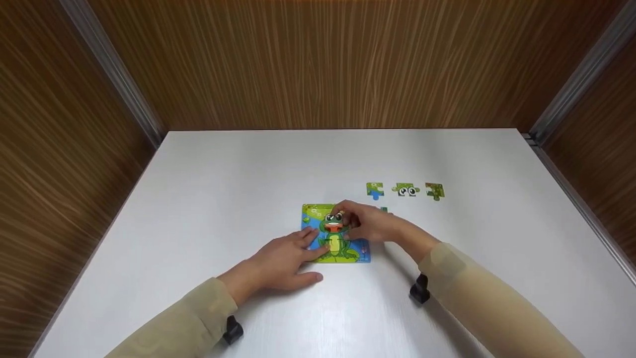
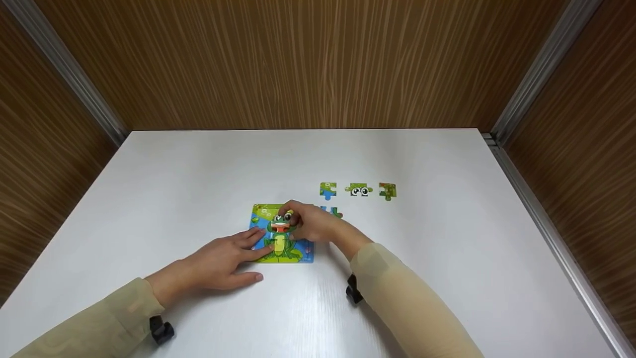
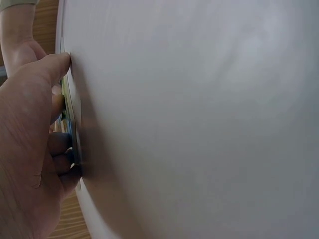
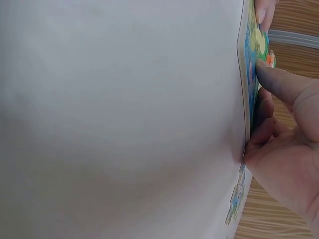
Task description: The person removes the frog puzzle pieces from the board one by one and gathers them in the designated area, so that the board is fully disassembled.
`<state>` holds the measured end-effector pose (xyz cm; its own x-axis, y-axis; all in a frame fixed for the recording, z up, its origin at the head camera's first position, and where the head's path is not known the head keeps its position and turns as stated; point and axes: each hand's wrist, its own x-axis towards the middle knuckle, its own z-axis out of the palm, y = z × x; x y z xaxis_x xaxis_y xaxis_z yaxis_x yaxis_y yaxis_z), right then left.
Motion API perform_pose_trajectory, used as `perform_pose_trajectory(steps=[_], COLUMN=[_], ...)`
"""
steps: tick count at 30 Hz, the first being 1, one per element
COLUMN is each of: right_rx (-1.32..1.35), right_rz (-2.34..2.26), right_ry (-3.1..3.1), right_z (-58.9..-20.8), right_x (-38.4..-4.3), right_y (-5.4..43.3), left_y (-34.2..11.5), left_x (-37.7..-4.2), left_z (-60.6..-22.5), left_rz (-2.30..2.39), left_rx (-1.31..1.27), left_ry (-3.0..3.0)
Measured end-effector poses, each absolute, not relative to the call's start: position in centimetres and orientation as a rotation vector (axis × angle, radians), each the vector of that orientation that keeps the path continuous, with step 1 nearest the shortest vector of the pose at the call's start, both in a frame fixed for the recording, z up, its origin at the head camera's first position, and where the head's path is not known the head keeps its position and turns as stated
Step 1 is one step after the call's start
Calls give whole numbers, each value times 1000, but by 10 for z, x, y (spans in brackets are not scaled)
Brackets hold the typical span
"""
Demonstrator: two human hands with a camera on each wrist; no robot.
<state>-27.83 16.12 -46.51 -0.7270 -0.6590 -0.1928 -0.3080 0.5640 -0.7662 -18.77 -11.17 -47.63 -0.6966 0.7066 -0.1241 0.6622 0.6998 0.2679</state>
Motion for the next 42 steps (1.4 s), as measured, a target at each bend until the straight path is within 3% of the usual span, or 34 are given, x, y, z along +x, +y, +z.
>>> perform_pose_trajectory(steps=[23,42], right_rx=[-799,-1008], right_rz=[-982,-887], right_ry=[2424,2587], right_z=[-463,-463], right_x=[-271,-264], right_y=[148,145], left_y=[-118,-116], left_x=[-189,-188], left_z=[-476,-476], left_rz=[301,280], left_rx=[1090,1127], left_ry=[2694,2709])
